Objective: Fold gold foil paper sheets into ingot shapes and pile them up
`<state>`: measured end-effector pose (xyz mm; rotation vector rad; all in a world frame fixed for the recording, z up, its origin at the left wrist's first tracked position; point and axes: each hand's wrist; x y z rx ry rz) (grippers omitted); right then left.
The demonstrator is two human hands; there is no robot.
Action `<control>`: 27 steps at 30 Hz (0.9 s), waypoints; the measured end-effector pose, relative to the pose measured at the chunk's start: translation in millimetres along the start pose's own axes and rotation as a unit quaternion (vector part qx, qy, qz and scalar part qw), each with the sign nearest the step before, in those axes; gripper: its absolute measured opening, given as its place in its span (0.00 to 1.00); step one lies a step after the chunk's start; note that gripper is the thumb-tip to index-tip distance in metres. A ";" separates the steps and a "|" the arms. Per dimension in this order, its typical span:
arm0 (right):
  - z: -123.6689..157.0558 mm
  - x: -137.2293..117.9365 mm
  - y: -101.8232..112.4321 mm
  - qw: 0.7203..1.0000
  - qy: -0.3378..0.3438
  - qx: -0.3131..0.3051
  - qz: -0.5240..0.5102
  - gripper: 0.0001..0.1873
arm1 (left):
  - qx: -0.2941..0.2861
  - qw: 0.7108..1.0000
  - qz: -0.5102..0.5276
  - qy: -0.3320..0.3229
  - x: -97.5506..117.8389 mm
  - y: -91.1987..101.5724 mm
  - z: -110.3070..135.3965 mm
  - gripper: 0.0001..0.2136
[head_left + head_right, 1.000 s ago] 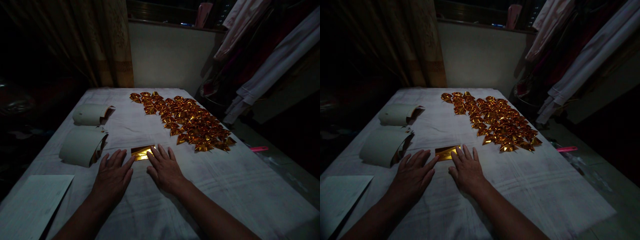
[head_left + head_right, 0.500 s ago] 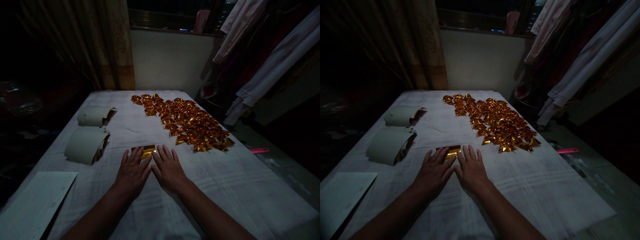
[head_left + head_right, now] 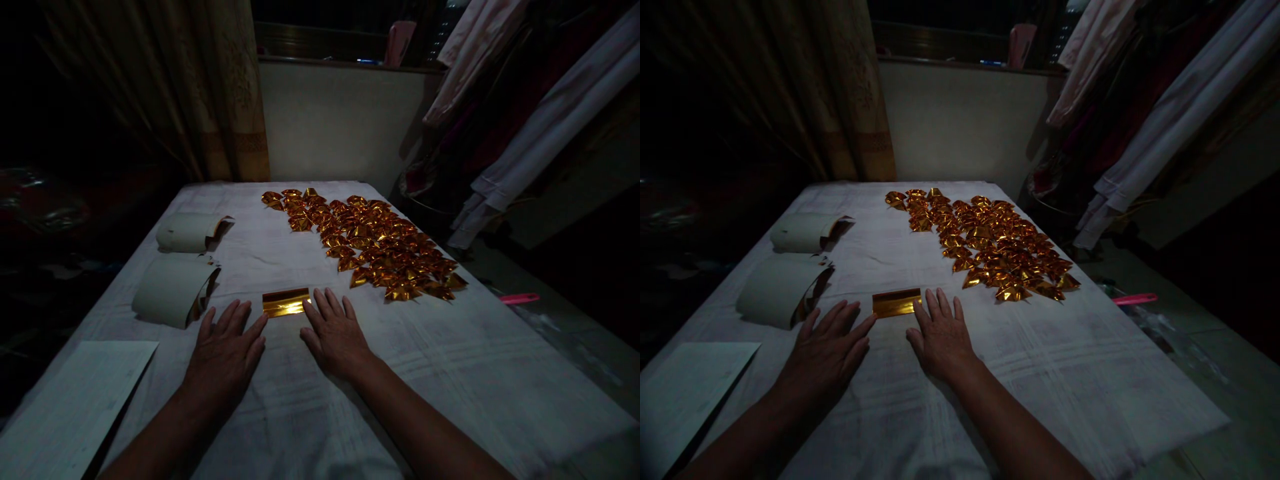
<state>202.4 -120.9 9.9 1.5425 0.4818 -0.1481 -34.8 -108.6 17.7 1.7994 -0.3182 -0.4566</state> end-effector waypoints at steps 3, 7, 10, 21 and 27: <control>-0.3 -0.2 0.0 1.000 0.000 0.006 -0.002 0.30 | 0.007 1.000 0.007 0.004 2.1 6.8 -8.9 0.18; -0.5 -0.3 0.0 1.000 -0.003 0.013 -0.006 0.29 | 0.040 0.998 0.044 0.035 4.4 7.9 -29.1 0.14; -0.3 -0.1 0.3 1.000 -0.002 0.018 -0.012 0.29 | 0.040 0.993 0.069 0.090 3.7 -0.6 -40.0 0.16; 1.6 3.2 -1.9 0.998 0.011 0.047 -0.034 0.28 | 0.075 0.977 0.164 0.110 6.9 -19.6 -41.3 0.07; -5.6 19.9 -12.7 0.965 0.057 0.203 -0.154 0.19 | 0.087 0.927 0.341 0.132 2.9 -18.1 -45.3 0.08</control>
Point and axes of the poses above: each hand's wrist, its own z-axis away from the middle knuckle, its own y-axis out of the back of the hand, x = y × z, and after that the axes turned 8 degrees about -z, right-handed
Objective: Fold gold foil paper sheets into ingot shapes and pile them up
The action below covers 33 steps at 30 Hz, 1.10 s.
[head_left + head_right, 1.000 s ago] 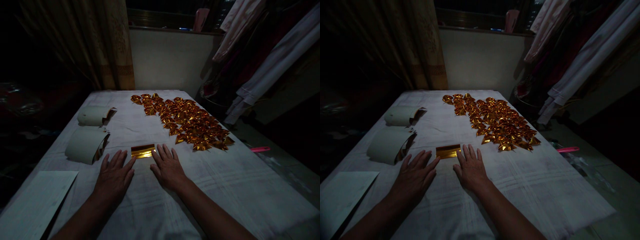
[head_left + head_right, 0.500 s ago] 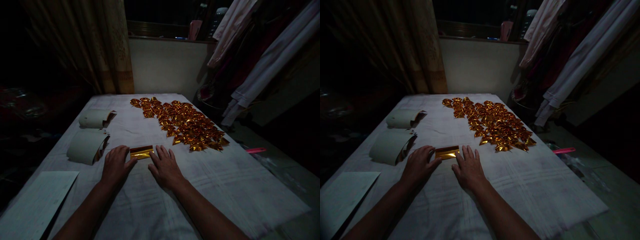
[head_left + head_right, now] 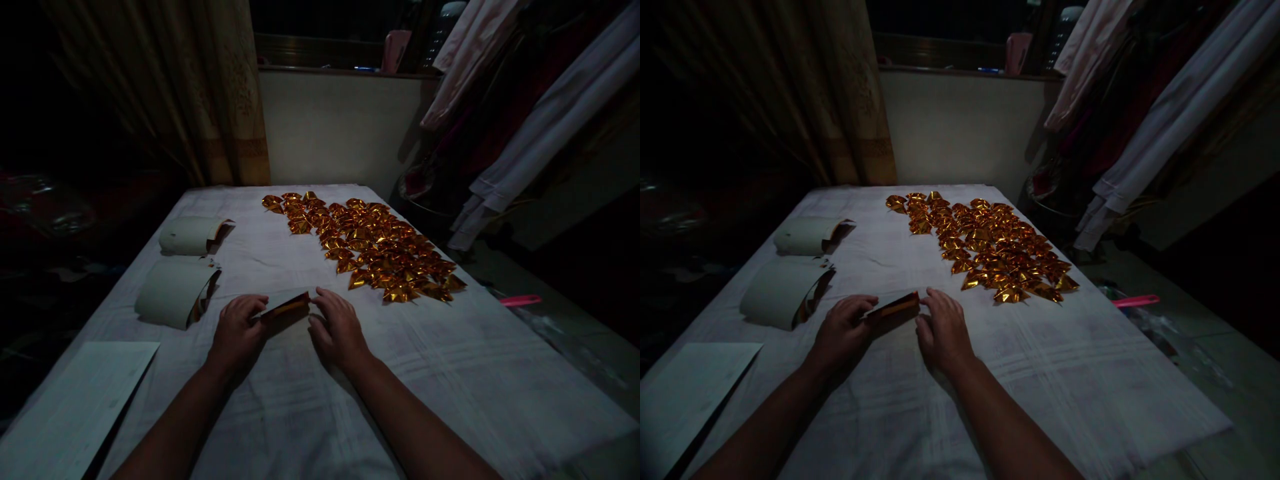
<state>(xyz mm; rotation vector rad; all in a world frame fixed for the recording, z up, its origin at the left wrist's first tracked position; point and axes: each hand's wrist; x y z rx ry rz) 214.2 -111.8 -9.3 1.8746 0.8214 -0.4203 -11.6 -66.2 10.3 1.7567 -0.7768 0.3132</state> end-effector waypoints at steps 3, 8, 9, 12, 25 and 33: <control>-5.6 3.4 1.2 0.995 -0.016 0.054 -0.079 0.17 | -0.037 0.983 0.153 0.092 4.5 3.2 1.1 0.12; -9.6 -5.2 12.0 0.979 -0.073 0.066 -0.179 0.17 | -0.066 0.927 0.318 0.186 15.6 7.1 4.5 0.20; -9.6 -7.1 14.4 0.974 -0.078 0.061 -0.203 0.17 | -0.069 0.922 0.328 0.193 17.1 7.6 4.7 0.21; -9.5 -10.5 20.4 0.963 -0.071 0.060 -0.253 0.18 | -0.088 0.912 0.339 0.213 19.7 8.9 5.2 0.26; -14.9 -1.1 13.7 0.989 0.018 -0.033 -0.145 0.19 | -0.143 0.988 -0.059 -0.017 14.0 18.3 -3.3 0.28; -18.4 1.8 14.2 0.985 0.145 -0.046 0.086 0.23 | -0.235 0.960 -0.052 -0.142 15.8 16.7 -24.7 0.32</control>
Point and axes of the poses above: each hand's wrist, its own z-axis away from the middle knuckle, its own y-axis out of the back of the hand, x = y × z, and after that the axes turned 8 degrees about -z, right-handed
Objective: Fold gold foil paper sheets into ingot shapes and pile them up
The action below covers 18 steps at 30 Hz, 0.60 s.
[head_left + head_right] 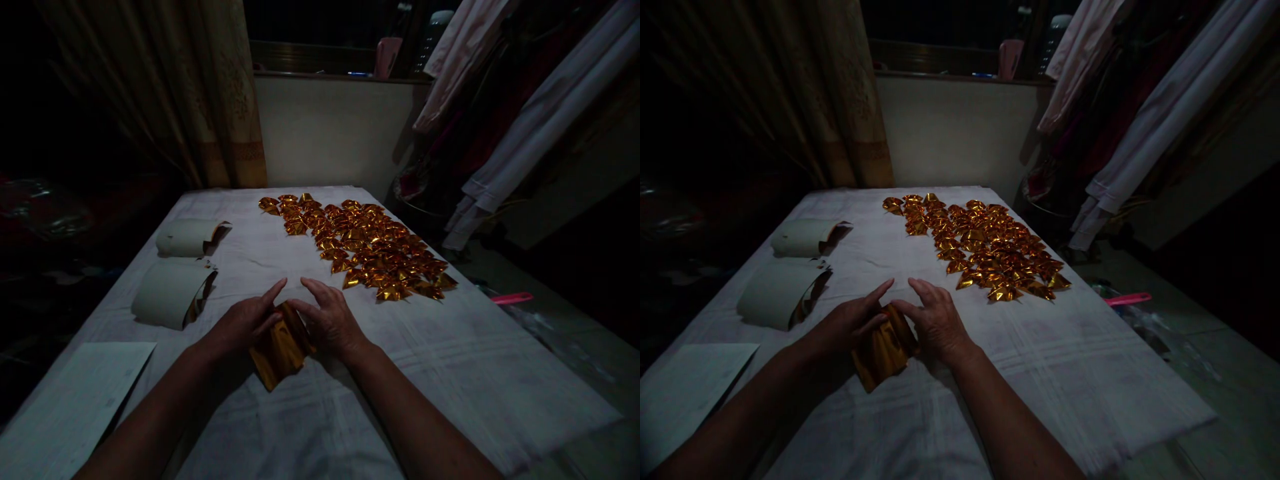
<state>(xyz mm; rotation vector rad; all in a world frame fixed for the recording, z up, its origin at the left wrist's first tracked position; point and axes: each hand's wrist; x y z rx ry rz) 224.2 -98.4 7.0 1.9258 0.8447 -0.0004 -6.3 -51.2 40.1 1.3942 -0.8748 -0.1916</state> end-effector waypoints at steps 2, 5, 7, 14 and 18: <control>-0.1 0.6 -0.8 0.999 0.030 0.011 0.018 0.17 | -0.006 0.999 -0.024 -0.028 -3.2 0.8 -6.6 0.32; 0.1 4.5 -3.6 0.994 0.083 0.065 0.030 0.08 | -0.001 0.997 -0.061 -0.055 -5.5 0.4 -14.9 0.32; 0.3 6.7 -4.9 0.989 0.112 0.095 0.037 0.05 | 0.049 0.992 -0.095 -0.062 -4.4 0.1 -16.6 0.31; 3.2 -3.1 -1.7 0.993 0.111 0.040 0.030 0.06 | 0.099 0.984 -0.123 -0.084 11.8 5.3 13.1 0.15; 5.2 -11.9 -0.9 0.993 0.110 -0.033 -0.009 0.07 | 0.062 0.985 -0.125 -0.098 20.4 2.3 41.6 0.19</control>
Point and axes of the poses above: each hand's wrist, its own z-axis away from the middle knuckle, its own y-axis out of the back of the hand, x = y × z, and after that the axes turned 8 degrees about -z, right-handed
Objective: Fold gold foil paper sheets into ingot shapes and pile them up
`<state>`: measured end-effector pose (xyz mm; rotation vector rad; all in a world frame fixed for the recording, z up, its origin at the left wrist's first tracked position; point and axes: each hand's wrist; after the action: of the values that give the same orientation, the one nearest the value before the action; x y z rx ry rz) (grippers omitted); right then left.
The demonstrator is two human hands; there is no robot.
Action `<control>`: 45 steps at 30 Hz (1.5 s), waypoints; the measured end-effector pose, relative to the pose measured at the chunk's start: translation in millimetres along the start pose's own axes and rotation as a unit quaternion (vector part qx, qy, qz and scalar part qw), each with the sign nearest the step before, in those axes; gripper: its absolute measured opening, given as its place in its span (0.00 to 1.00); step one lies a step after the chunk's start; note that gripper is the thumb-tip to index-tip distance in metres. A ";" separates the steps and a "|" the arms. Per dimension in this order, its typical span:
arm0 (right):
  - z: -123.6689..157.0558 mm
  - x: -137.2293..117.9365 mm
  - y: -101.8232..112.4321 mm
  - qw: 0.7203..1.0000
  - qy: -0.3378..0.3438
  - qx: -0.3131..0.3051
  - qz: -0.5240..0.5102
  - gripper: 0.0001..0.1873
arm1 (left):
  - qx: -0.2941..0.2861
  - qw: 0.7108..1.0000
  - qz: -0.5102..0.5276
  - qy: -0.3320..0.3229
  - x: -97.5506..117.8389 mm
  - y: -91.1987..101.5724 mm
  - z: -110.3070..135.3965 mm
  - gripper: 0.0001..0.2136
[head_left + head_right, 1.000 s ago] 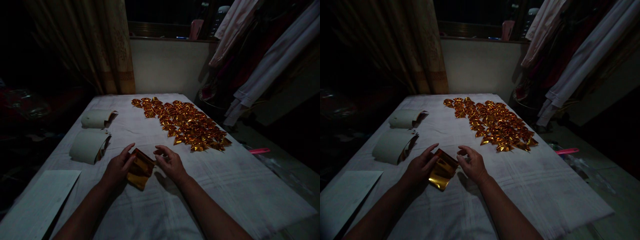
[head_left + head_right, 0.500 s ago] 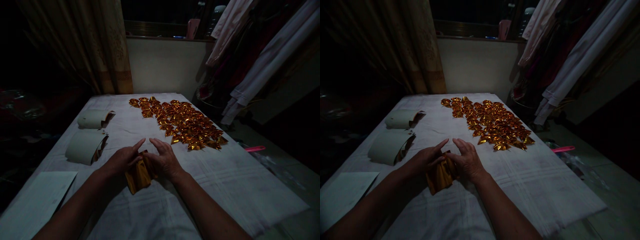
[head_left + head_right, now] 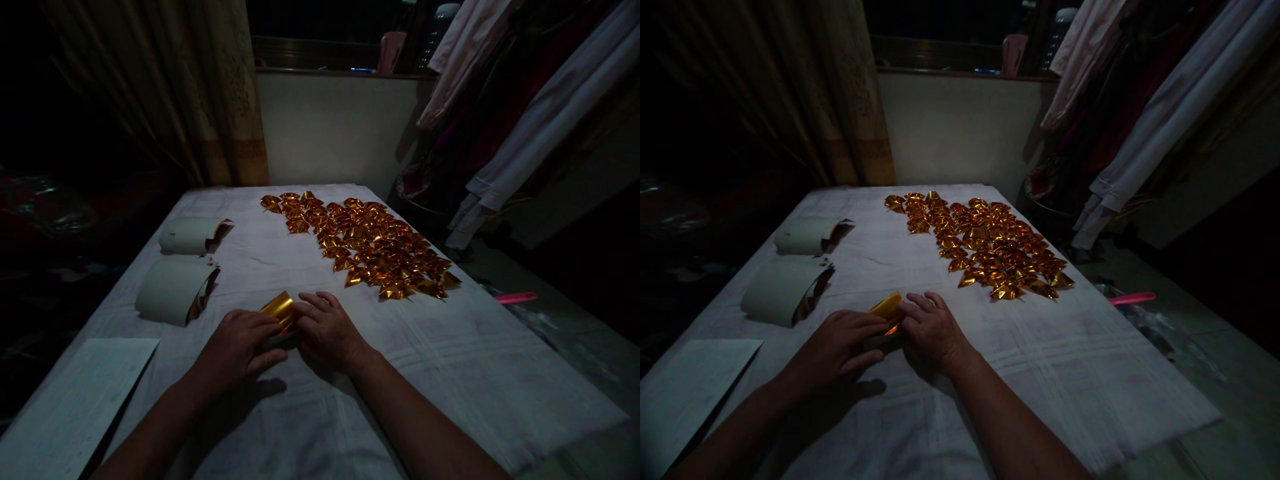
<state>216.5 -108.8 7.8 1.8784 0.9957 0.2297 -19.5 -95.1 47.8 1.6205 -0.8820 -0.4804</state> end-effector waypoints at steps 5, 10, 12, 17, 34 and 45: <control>0.1 -9.9 1.0 0.997 -0.015 -0.066 -0.039 0.03 | 0.023 0.998 -0.060 0.016 13.6 -13.6 22.4 0.16; 5.6 -5.7 1.6 0.992 -0.065 -0.056 -0.096 0.02 | 0.018 0.995 -0.077 0.062 16.8 -24.3 29.5 0.07; 8.0 -0.3 1.1 0.985 -0.107 -0.034 -0.130 0.04 | 0.008 0.995 -0.064 0.081 17.4 -22.8 29.9 0.07; 6.3 5.6 -4.0 0.965 -0.207 -0.013 -0.163 0.03 | -0.004 0.988 -0.024 0.155 22.1 -15.2 27.4 0.08; 0.6 -13.7 -14.2 0.955 -0.285 0.019 -0.084 0.14 | 0.010 0.974 -0.066 0.217 21.3 -25.9 20.8 0.14; 3.7 -16.4 -16.1 0.956 -0.284 0.020 -0.070 0.14 | 0.015 0.981 -0.071 0.181 21.9 -28.3 21.4 0.13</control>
<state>199.1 -119.8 -3.3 1.7498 0.7286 -0.4008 -13.1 -124.3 18.8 1.7367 -0.5057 -0.2578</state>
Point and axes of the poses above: each hand's wrist, its own z-axis away from the middle knuckle, its own y-axis out of the back of the hand, x = y × z, and after that the axes turned 8 degrees about -z, right-handed
